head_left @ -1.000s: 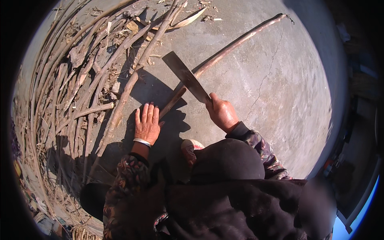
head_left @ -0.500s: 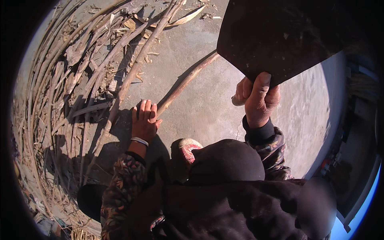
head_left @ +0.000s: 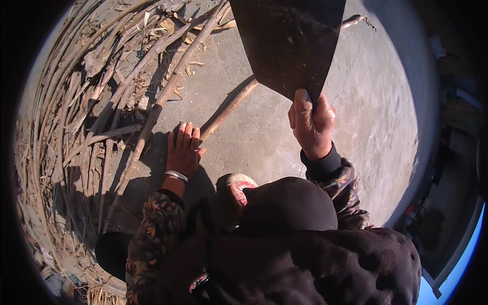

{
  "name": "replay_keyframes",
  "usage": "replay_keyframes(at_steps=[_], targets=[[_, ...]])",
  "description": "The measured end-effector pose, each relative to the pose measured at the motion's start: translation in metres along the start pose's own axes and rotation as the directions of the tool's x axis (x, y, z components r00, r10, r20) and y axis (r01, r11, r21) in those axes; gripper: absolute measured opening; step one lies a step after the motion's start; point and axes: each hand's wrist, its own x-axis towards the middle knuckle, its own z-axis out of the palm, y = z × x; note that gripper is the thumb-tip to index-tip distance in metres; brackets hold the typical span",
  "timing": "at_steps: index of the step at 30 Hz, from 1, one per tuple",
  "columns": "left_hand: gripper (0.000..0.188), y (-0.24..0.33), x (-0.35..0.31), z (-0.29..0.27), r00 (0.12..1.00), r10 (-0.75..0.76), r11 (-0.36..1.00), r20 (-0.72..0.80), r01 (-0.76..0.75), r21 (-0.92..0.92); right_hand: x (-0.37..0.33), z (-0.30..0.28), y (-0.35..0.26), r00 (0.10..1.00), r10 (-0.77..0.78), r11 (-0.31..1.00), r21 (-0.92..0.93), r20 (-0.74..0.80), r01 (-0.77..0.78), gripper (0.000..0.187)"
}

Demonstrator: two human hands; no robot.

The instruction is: The person uses a large knife to cut long, thin sticks into smaller pieces. They pick up a stick, position it on the ground, and strike it with the knife to break it. The cut pieces are left on the ground.

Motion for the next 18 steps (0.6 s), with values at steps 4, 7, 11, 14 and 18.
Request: replay_keyframes(at_steps=[4, 7, 11, 14, 18], targets=[[0.070, 0.001, -0.001, -0.002, 1.000, 0.000, 1.000, 0.022, 0.000, 0.012, 0.006, 0.001, -0.004, 0.989, -0.070, 0.928, 0.353, -0.134, 0.114, 0.025], [0.064, 0.003, -0.004, 0.002, 1.000, -0.013, 1.000, 0.011, 0.013, -0.001, -0.012, 0.041, 0.034, 0.849, 0.443, 0.688, -0.716, 0.289, -0.115, 0.021], [0.061, 0.006, -0.006, 0.009, 0.999, 0.002, 0.988, 0.050, -0.009, 0.155, -0.024, 0.031, 0.054, 0.921, 0.307, 0.843, -0.518, 0.240, -0.146, 0.026], [0.066, 0.006, -0.007, 0.010, 0.998, -0.001, 0.999, -0.062, -0.002, -0.038, -0.008, 0.013, 0.026, 0.979, 0.149, 0.962, -0.251, 0.137, -0.111, 0.029], [0.069, 0.007, -0.005, 0.006, 0.999, -0.024, 1.000, 0.031, 0.025, -0.014, 0.008, -0.009, -0.009, 0.987, 0.074, 0.939, 0.343, -0.139, -0.022, 0.020]])
